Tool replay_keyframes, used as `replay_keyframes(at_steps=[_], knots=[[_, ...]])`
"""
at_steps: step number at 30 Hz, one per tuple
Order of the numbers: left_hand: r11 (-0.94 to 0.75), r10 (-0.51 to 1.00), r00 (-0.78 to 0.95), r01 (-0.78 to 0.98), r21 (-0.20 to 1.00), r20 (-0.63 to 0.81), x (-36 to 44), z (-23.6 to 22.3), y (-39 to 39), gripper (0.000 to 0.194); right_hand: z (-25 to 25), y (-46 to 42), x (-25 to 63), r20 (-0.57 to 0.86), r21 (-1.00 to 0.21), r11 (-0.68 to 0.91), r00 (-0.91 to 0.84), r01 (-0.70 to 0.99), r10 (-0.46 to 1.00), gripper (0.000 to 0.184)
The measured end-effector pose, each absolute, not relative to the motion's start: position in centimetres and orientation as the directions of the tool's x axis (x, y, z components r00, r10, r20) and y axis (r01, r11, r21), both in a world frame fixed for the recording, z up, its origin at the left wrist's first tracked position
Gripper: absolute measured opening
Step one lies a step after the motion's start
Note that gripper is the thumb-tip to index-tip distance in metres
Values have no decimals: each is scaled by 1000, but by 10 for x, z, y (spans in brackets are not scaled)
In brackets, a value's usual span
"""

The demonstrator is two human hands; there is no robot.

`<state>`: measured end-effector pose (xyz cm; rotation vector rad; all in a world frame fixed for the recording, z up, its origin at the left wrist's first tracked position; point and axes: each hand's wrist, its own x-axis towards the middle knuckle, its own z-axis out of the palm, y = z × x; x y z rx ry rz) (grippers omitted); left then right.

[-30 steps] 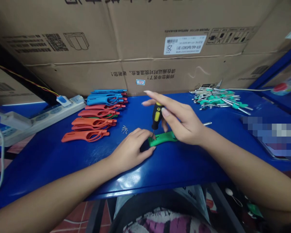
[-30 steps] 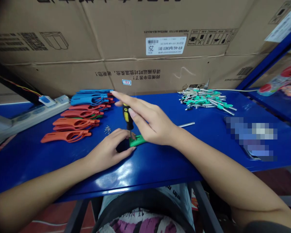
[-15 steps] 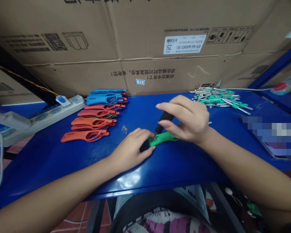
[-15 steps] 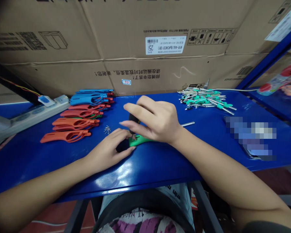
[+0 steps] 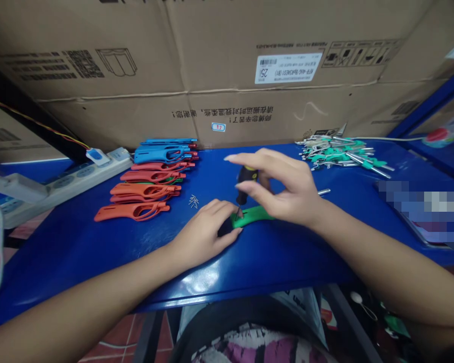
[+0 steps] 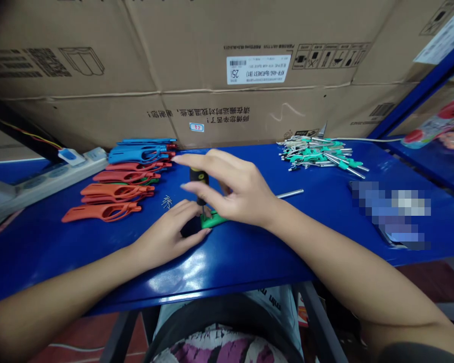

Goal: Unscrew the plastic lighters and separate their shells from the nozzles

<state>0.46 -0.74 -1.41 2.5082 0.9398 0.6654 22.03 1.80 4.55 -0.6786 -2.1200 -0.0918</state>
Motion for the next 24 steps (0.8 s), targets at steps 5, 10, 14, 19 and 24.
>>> replay_keyframes(at_steps=[5, 10, 14, 19, 24], knots=[[-701, 689, 662, 506, 502, 295, 5, -15, -7, 17, 48, 22, 223, 788, -140, 852, -464, 504, 405, 36], [-694, 693, 665, 508, 511, 279, 4, -14, -7, 18, 47, 26, 224, 806, -208, 863, -419, 461, 419, 33], [-693, 692, 666, 505, 514, 279, 4, -14, -8, 17, 45, 23, 222, 769, -200, 870, -479, 450, 424, 41], [-703, 690, 662, 517, 488, 292, 5, -15, -8, 16, 44, 14, 215, 763, -267, 840, -429, 473, 484, 38], [-699, 693, 663, 521, 490, 285, 5, -15, -8, 15, 43, 12, 211, 730, -331, 838, -445, 434, 519, 40]])
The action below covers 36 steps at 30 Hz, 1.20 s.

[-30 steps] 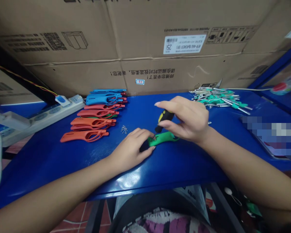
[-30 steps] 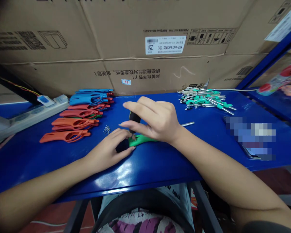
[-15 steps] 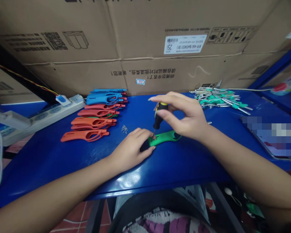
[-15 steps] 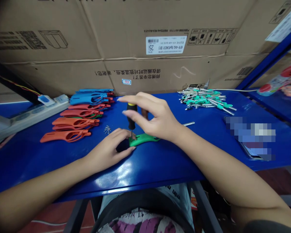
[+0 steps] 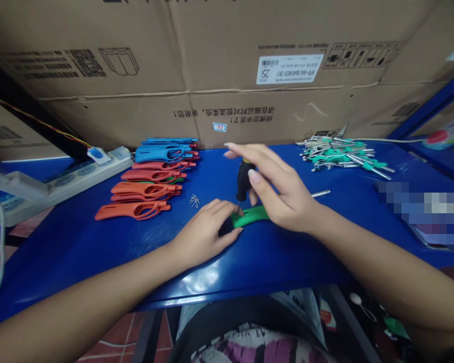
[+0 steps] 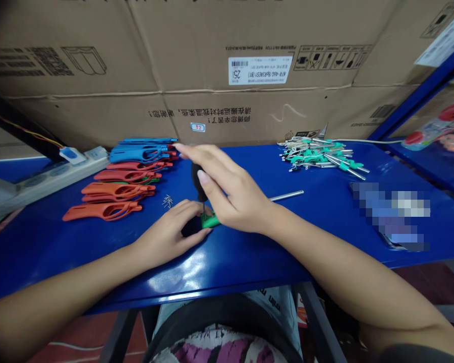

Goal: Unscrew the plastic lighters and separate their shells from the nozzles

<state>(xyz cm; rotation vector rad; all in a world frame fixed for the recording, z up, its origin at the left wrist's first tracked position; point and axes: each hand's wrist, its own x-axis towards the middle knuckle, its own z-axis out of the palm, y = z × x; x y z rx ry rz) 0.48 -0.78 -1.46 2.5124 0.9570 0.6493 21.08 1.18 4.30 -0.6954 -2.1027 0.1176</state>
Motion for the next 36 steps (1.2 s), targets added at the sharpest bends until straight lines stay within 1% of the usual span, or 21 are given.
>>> replay_keyframes(at_steps=[2, 5, 6, 7, 10, 11, 13, 15, 16, 17, 19, 21, 23, 25, 26, 28, 30, 31, 34, 35, 36], knots=[[-702, 691, 662, 517, 490, 291, 5, -15, -8, 15, 42, 13, 211, 729, -364, 847, -446, 388, 518, 39], [-711, 684, 662, 508, 487, 308, 5, -16, -8, 21, 42, 14, 213, 806, -224, 868, -415, 444, 421, 38], [-711, 683, 662, 506, 488, 309, 5, -16, -8, 21, 42, 14, 213, 809, -201, 869, -424, 452, 407, 38], [-710, 683, 662, 505, 490, 307, 5, -15, -8, 20, 42, 14, 213, 794, -217, 871, -439, 442, 421, 39], [-702, 690, 661, 513, 493, 295, 5, -15, -8, 16, 43, 14, 212, 712, -381, 856, -480, 350, 513, 42], [-703, 690, 661, 515, 491, 295, 5, -15, -8, 16, 43, 15, 212, 709, -399, 852, -475, 338, 521, 41], [-709, 686, 661, 513, 484, 304, 5, -15, -8, 17, 44, 15, 213, 753, -329, 863, -446, 382, 485, 35], [-712, 685, 657, 510, 482, 316, 4, -16, -8, 19, 44, 16, 215, 793, -219, 864, -432, 454, 428, 34], [-712, 686, 653, 509, 484, 322, 4, -17, -8, 20, 44, 17, 216, 793, -199, 860, -439, 469, 423, 35], [-711, 687, 649, 509, 486, 326, 4, -17, -8, 20, 45, 17, 217, 777, -216, 863, -455, 458, 436, 36], [-709, 691, 643, 513, 483, 331, 4, -18, -8, 21, 45, 17, 217, 715, -320, 866, -502, 384, 487, 40], [-714, 690, 638, 521, 468, 342, 4, -19, -9, 22, 45, 17, 216, 689, -389, 860, -516, 329, 509, 38], [-722, 685, 635, 526, 450, 357, 4, -20, -9, 21, 45, 16, 215, 722, -341, 872, -497, 351, 482, 34], [-724, 684, 633, 530, 442, 362, 4, -20, -8, 20, 45, 14, 214, 749, -255, 887, -502, 385, 433, 36], [-720, 688, 633, 534, 444, 354, 4, -20, -8, 19, 45, 14, 214, 747, -239, 895, -517, 377, 418, 36], [-708, 697, 635, 539, 455, 333, 4, -20, -8, 18, 45, 12, 212, 723, -286, 906, -550, 313, 418, 37], [-702, 703, 631, 542, 462, 328, 4, -20, -8, 19, 45, 10, 211, 739, -329, 905, -524, 268, 424, 34], [-703, 702, 629, 540, 463, 333, 4, -20, -8, 21, 45, 10, 210, 760, -307, 908, -501, 287, 415, 31], [-711, 696, 629, 533, 459, 347, 4, -20, -9, 23, 44, 10, 211, 802, -150, 896, -478, 418, 358, 30], [-714, 692, 632, 530, 458, 348, 4, -20, -9, 23, 45, 10, 212, 787, -137, 890, -498, 435, 364, 31], [-716, 690, 635, 529, 455, 347, 4, -20, -8, 21, 45, 10, 213, 761, -162, 891, -521, 424, 386, 32]])
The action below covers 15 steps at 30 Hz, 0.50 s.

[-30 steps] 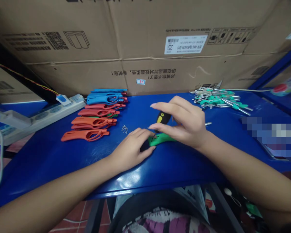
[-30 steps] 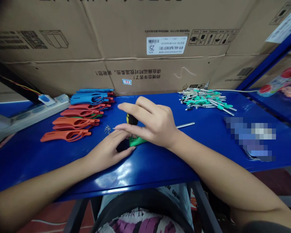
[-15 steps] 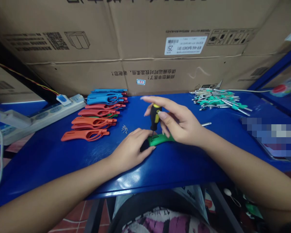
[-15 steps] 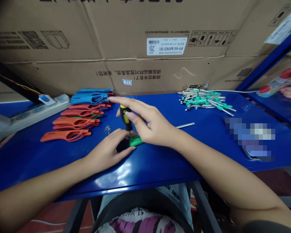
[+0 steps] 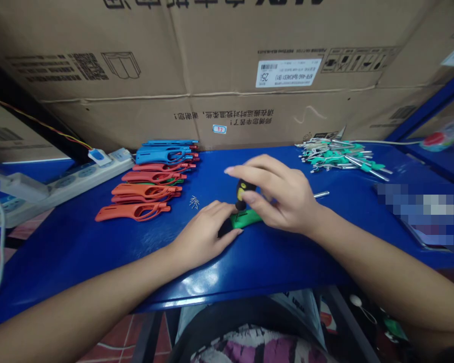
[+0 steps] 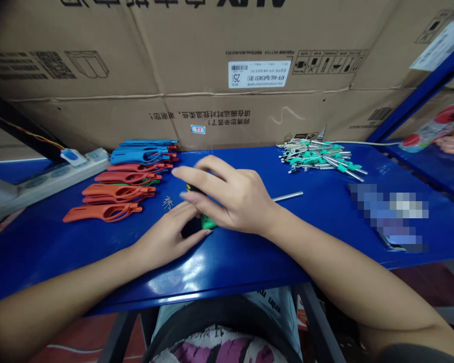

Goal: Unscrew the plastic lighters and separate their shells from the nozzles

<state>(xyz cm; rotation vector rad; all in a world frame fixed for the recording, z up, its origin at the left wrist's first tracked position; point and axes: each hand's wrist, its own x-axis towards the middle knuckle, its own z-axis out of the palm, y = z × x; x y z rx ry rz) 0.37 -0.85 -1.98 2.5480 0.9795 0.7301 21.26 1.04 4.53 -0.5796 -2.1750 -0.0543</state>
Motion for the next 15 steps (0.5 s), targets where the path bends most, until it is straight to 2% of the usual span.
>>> replay_keyframes(at_steps=[3, 4, 8, 9, 13, 15], knots=[[-719, 689, 639, 539, 439, 342, 4, -19, -8, 18, 47, 11, 213, 681, -333, 885, -566, 327, 465, 39], [-718, 689, 639, 543, 436, 340, 4, -20, -8, 18, 47, 12, 213, 682, -350, 881, -557, 319, 473, 37], [-726, 681, 642, 529, 440, 352, 3, -21, -8, 23, 47, 12, 214, 768, -222, 875, -476, 430, 429, 34], [-729, 678, 644, 524, 441, 354, 3, -20, -8, 24, 47, 12, 214, 765, -226, 878, -481, 423, 429, 33], [-735, 672, 649, 525, 429, 356, 4, -19, -8, 20, 53, 12, 215, 670, -434, 866, -554, 249, 495, 36], [-736, 670, 649, 522, 431, 360, 4, -19, -8, 22, 54, 12, 216, 707, -408, 878, -522, 249, 477, 28]])
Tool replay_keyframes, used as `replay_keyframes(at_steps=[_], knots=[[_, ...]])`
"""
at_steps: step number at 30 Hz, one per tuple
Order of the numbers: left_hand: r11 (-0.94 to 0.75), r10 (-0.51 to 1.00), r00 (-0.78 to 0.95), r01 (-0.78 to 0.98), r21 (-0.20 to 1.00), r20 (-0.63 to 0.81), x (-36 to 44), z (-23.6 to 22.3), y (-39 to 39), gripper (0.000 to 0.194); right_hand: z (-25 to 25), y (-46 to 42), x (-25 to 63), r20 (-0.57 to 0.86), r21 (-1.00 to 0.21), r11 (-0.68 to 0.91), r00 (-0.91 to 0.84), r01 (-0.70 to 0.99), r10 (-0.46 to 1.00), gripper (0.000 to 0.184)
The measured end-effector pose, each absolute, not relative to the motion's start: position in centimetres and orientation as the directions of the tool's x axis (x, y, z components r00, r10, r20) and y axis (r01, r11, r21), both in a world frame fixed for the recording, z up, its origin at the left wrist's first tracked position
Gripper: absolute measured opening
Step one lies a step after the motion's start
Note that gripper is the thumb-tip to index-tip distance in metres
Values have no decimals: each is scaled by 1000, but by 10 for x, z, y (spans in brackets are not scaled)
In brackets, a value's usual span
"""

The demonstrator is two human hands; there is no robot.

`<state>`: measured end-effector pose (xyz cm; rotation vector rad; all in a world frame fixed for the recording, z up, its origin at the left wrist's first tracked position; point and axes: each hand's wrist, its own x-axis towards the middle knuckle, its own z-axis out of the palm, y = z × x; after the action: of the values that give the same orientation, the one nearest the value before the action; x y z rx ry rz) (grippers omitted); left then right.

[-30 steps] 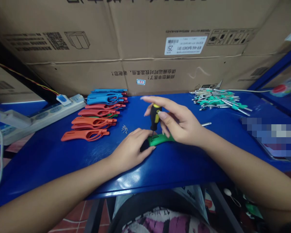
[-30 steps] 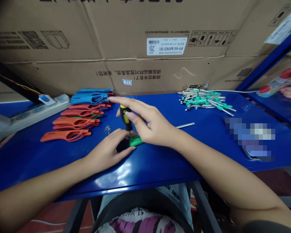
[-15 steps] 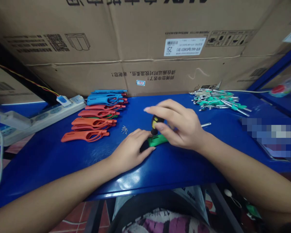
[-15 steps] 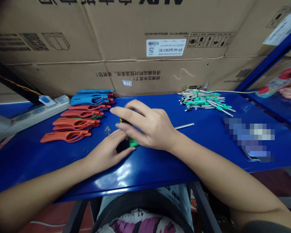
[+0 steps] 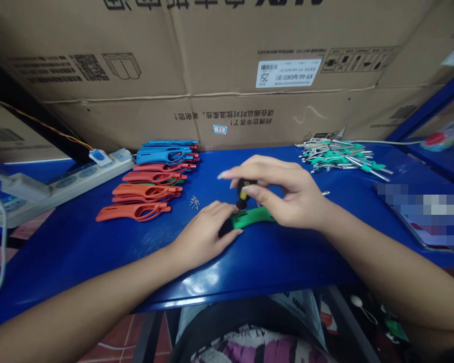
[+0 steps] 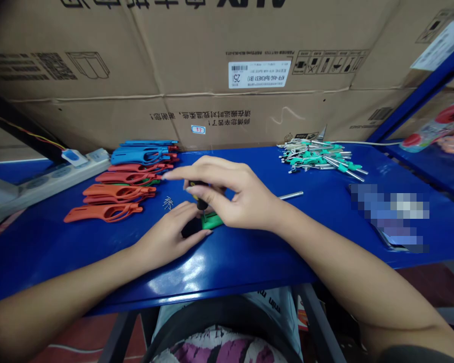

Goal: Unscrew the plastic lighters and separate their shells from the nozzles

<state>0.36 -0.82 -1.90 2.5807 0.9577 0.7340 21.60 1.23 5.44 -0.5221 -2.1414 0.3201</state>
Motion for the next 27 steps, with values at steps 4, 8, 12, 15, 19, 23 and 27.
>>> replay_keyframes(at_steps=[4, 8, 12, 15, 19, 23, 27], knots=[[-731, 675, 644, 516, 446, 361, 4, -18, -8, 25, 52, 13, 217, 773, -216, 892, -489, 398, 405, 34], [-725, 679, 653, 521, 451, 337, 4, -18, -8, 22, 48, 14, 216, 681, -355, 872, -545, 338, 489, 41], [-728, 678, 646, 526, 439, 350, 4, -18, -8, 26, 47, 15, 217, 787, -175, 882, -477, 437, 392, 33], [-729, 678, 646, 528, 435, 351, 4, -19, -8, 23, 47, 15, 217, 773, -140, 903, -525, 407, 356, 36], [-731, 676, 649, 527, 434, 350, 4, -19, -9, 21, 47, 15, 214, 741, -324, 906, -522, 273, 423, 33], [-739, 668, 648, 521, 427, 366, 4, -19, -9, 24, 46, 15, 217, 828, -11, 898, -499, 441, 255, 28], [-719, 688, 641, 536, 442, 341, 4, -19, -8, 17, 45, 12, 216, 776, 40, 917, -591, 396, 222, 36]])
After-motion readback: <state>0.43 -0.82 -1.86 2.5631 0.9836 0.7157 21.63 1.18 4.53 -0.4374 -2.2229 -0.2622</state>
